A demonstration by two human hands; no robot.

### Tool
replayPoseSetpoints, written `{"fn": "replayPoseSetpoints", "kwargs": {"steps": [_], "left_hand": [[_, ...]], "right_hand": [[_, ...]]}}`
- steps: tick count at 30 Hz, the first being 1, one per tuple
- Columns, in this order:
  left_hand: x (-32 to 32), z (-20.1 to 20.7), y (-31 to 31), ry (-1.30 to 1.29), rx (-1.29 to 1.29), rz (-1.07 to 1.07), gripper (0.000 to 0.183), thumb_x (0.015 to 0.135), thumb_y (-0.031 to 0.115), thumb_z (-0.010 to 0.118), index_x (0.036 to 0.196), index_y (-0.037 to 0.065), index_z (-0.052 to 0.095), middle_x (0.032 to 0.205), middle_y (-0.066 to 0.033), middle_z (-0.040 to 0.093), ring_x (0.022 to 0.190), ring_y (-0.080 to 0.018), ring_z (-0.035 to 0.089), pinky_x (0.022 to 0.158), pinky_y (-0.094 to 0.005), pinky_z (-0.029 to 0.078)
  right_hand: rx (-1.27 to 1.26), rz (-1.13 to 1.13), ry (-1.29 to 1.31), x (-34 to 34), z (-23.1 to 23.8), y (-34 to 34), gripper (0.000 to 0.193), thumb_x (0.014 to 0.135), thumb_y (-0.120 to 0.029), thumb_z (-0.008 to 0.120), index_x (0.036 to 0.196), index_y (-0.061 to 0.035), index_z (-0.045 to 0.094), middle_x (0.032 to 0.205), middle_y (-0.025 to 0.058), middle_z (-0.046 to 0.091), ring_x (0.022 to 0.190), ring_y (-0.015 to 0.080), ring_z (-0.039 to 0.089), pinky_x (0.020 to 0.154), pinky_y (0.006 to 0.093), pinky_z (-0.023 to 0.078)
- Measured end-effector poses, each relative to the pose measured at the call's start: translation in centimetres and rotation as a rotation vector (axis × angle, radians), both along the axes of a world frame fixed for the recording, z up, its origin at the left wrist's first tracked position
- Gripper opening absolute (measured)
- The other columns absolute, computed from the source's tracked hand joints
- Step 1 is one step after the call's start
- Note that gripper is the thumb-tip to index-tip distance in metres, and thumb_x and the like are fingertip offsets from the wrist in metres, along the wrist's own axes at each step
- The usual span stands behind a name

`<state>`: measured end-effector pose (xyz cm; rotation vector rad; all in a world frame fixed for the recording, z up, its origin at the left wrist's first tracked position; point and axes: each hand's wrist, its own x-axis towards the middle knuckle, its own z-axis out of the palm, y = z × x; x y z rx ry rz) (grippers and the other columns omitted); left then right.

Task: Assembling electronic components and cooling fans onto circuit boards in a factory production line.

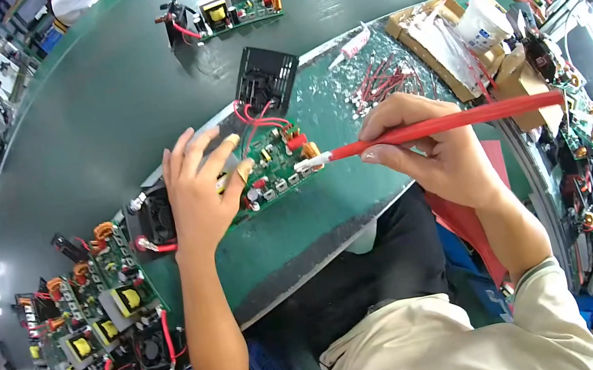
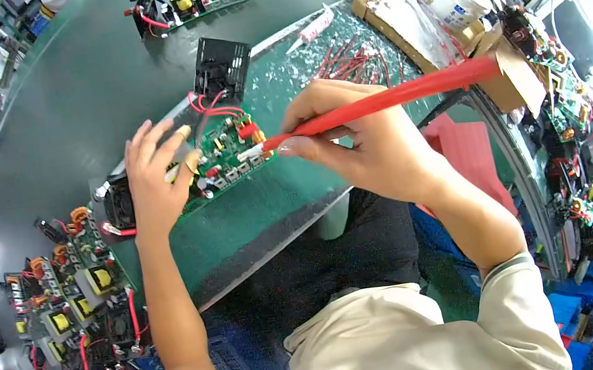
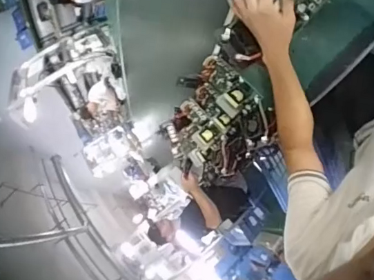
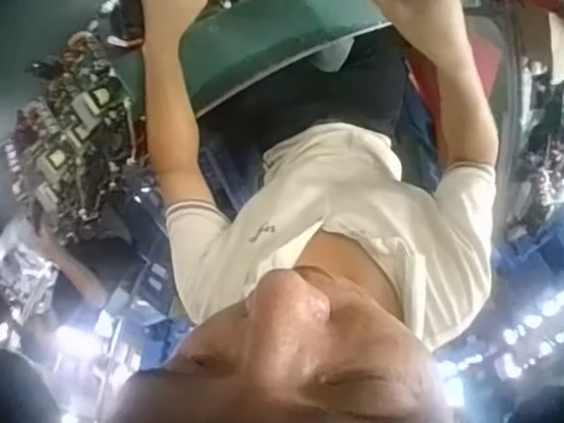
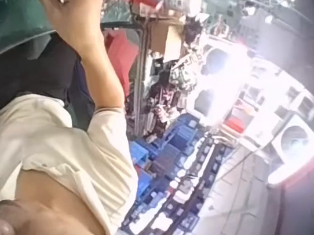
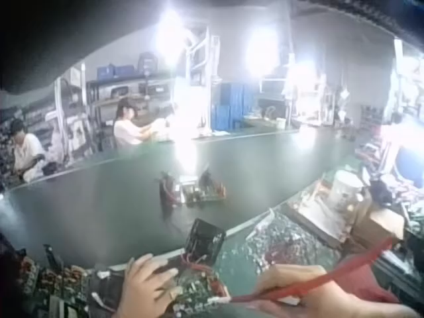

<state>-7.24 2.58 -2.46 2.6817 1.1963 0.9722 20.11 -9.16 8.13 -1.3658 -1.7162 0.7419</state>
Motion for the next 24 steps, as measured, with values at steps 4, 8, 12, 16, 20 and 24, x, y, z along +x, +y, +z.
{"fn": "replayPoseSetpoints", "kwargs": {"steps": [4,8,12,16,20,24], "left_hand": [[0.3,-0.4,0.1,-0.144,-0.094,-0.053,0.038,0.084,0.024,0.074,0.116,0.005,0.068,0.116,-0.0129,0.066,0.11,-0.0338,0.06,0.097,-0.0447,0.045],[0.6,-0.4,0.0,-0.179,-0.106,-0.045,0.04,0.085,0.022,0.073,0.119,0.002,0.066,0.112,-0.0154,0.067,0.105,-0.0346,0.062,0.093,-0.0431,0.048],[0.6,-0.7,0.1,-0.181,-0.124,-0.047,0.039,0.085,0.02,0.071,0.12,0.002,0.065,0.111,-0.0167,0.067,0.105,-0.0355,0.062,0.091,-0.0441,0.049],[0.4,-0.9,0.1,-0.205,-0.13,-0.056,0.04,0.086,0.021,0.069,0.121,0.001,0.065,0.112,-0.0181,0.068,0.106,-0.0353,0.062,0.092,-0.0433,0.049],[0.4,-1.2,0.3,-0.238,-0.133,-0.046,0.043,0.085,0.02,0.068,0.123,0.001,0.062,0.114,-0.0188,0.068,0.108,-0.0355,0.062,0.092,-0.0439,0.049],[0.3,-1.2,0.3,-0.259,-0.11,-0.073,0.046,0.085,0.021,0.068,0.127,0.001,0.06,0.113,-0.0191,0.067,0.105,-0.036,0.062,0.092,-0.0441,0.049]], "right_hand": [[0.136,0.038,-0.189,-1.3,-0.6,-0.6,0.013,0.083,0.004,0.073,0.092,0.0005,0.065,0.089,0.0094,0.067,0.08,0.0184,0.066,0.071,0.0293,0.051],[0.172,0.046,-0.227,-2.0,-1.8,-1.0,0.014,0.082,0.004,0.073,0.092,0.0005,0.065,0.09,0.0096,0.068,0.082,0.0212,0.067,0.073,0.0313,0.053],[0.146,0.02,-0.265,-2.8,-3.0,-0.6,0.013,0.082,0.004,0.073,0.093,0.0005,0.065,0.09,0.0102,0.068,0.082,0.0211,0.067,0.073,0.0311,0.053],[0.283,-0.012,-0.215,-3.0,-3.1,-0.4,0.012,0.082,0.004,0.072,0.091,0.0004,0.066,0.091,0.0104,0.068,0.082,0.0203,0.067,0.072,0.0301,0.053],[0.243,0.017,-0.208,-4.0,-3.4,-0.5,0.012,0.082,0.005,0.073,0.091,0.0005,0.067,0.09,0.0102,0.068,0.083,0.0207,0.066,0.072,0.0302,0.052],[0.321,0.011,-0.217,-4.7,-3.3,-0.4,0.013,0.082,0.006,0.073,0.093,0.0005,0.066,0.089,0.0105,0.068,0.082,0.0217,0.067,0.073,0.0309,0.053]]}}
